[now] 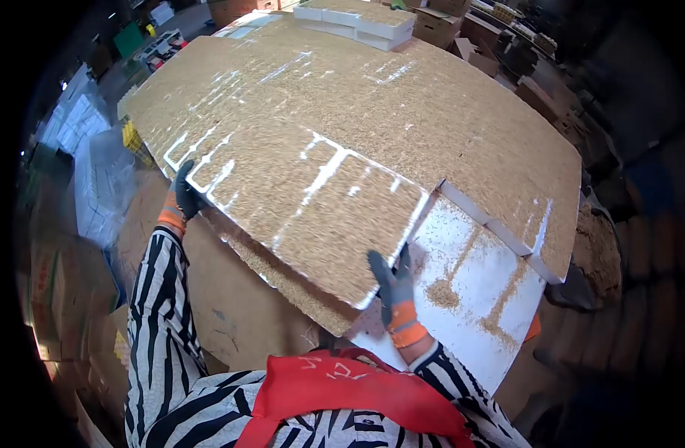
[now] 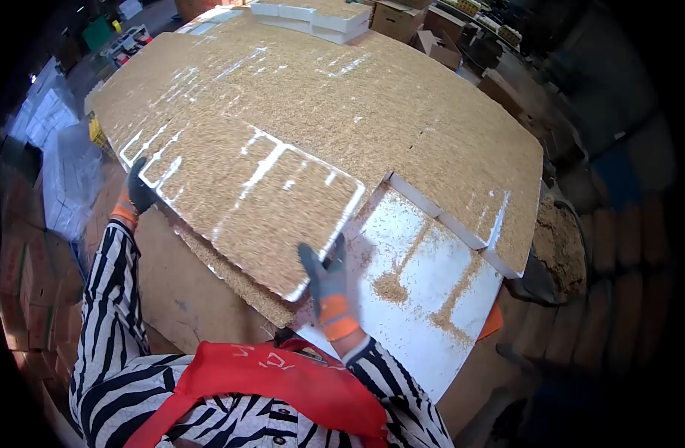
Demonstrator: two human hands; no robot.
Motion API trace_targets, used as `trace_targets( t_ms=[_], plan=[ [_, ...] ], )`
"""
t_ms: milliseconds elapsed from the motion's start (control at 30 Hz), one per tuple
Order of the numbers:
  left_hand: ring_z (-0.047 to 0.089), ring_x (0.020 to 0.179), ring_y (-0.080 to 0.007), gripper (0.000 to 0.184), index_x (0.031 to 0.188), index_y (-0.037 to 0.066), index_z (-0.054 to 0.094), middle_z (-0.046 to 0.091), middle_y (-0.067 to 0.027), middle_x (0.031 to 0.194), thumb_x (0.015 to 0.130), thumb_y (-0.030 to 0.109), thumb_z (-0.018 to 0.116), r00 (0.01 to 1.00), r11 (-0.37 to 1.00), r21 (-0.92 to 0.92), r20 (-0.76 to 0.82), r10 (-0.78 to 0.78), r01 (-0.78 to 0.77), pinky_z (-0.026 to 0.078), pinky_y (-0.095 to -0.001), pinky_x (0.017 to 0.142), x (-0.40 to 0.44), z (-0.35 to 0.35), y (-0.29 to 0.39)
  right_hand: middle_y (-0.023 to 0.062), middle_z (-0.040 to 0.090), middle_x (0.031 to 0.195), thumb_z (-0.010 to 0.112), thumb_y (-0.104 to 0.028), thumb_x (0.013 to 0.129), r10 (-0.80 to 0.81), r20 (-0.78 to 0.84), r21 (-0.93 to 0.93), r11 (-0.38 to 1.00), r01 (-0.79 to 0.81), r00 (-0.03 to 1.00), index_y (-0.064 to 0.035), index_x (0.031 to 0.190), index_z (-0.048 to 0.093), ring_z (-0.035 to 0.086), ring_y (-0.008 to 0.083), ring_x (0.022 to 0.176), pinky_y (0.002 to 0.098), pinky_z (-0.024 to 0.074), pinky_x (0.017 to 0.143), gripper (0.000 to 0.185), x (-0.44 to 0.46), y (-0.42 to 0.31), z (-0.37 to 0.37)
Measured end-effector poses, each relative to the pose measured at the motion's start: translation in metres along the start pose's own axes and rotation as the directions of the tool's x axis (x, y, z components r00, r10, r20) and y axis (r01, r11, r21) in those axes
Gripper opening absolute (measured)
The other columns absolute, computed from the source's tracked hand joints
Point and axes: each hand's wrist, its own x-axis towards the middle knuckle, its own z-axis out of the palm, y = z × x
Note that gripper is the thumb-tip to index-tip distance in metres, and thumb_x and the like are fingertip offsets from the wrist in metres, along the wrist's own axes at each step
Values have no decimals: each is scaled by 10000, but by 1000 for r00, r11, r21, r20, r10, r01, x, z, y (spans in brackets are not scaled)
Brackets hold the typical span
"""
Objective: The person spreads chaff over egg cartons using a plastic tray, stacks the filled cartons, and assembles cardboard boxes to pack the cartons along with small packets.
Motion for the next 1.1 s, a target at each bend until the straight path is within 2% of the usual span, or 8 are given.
trace_targets(
  t_ms=[133,200,233,300,367,500,767,1100],
  plan=[
    [604,692,-272,752,1082,70,650,659,-108,867,768,745,537,940,972,228,-341,26,56,500,-423,567,99,-106,24,170,635,996,685,-396,851,163,169,-420,904,-79,972,26,1479,-19,613,191,856,285,516,746,1034,35,-1,23],
    [626,822,-277,771,1198,64,621,656,-171,1001,808,720,511,720,271,847,-531,447,457,521,-448,677,93,-62,73,210,664,958,615,-535,851,175,210,-661,750,8,962,18,1481,33,655,254,717,325,526,652,1021,69,8,5],
    [600,1014,-319,685,1306,51,539,567,-234,1237,895,596,492,790,61,996,18,613,-71,484,-439,869,152,-131,101,220,666,1032,593,-551,856,330,245,-664,742,-91,911,22,1477,113,669,302,899,325,514,772,973,78,-18,-2],
    [571,1108,-320,546,1338,40,500,504,-199,1346,957,431,483,567,-575,770,352,745,277,415,-371,976,163,-56,110,219,655,1076,589,-528,867,237,283,-754,654,63,929,-2,1453,243,647,289,986,327,497,839,860,91,-25,-35],
    [585,1071,-225,468,1336,64,513,561,-111,1296,976,361,476,344,-388,848,508,790,-362,448,-313,910,150,54,92,213,646,1102,597,-500,873,85,337,-730,653,203,938,-31,1425,346,635,270,1017,332,492,869,767,97,-35,-82],
    [615,984,-156,503,1330,68,507,631,-70,1141,981,423,442,856,774,481,496,146,-411,484,-296,877,-14,384,-97,158,597,1217,681,-344,860,-287,29,-660,714,234,957,-92,1355,495,609,214,1004,335,497,848,586,102,-88,-235],
    [520,606,-177,474,882,137,520,445,3,663,771,557,712,779,834,251,301,-550,492,482,-347,583,96,545,-462,95,499,1327,610,-237,918,-567,-407,-751,654,91,717,-53,1380,431,482,212,1182,315,416,953,529,160,-163,-725],
    [600,1027,-262,613,1236,53,538,627,-96,1154,845,514,636,984,987,-49,101,-147,153,497,-386,903,121,620,-516,82,558,1251,614,-197,918,24,-244,146,989,12,969,-34,1363,448,552,175,1122,308,488,879,502,203,-232,-699]
  ],
)
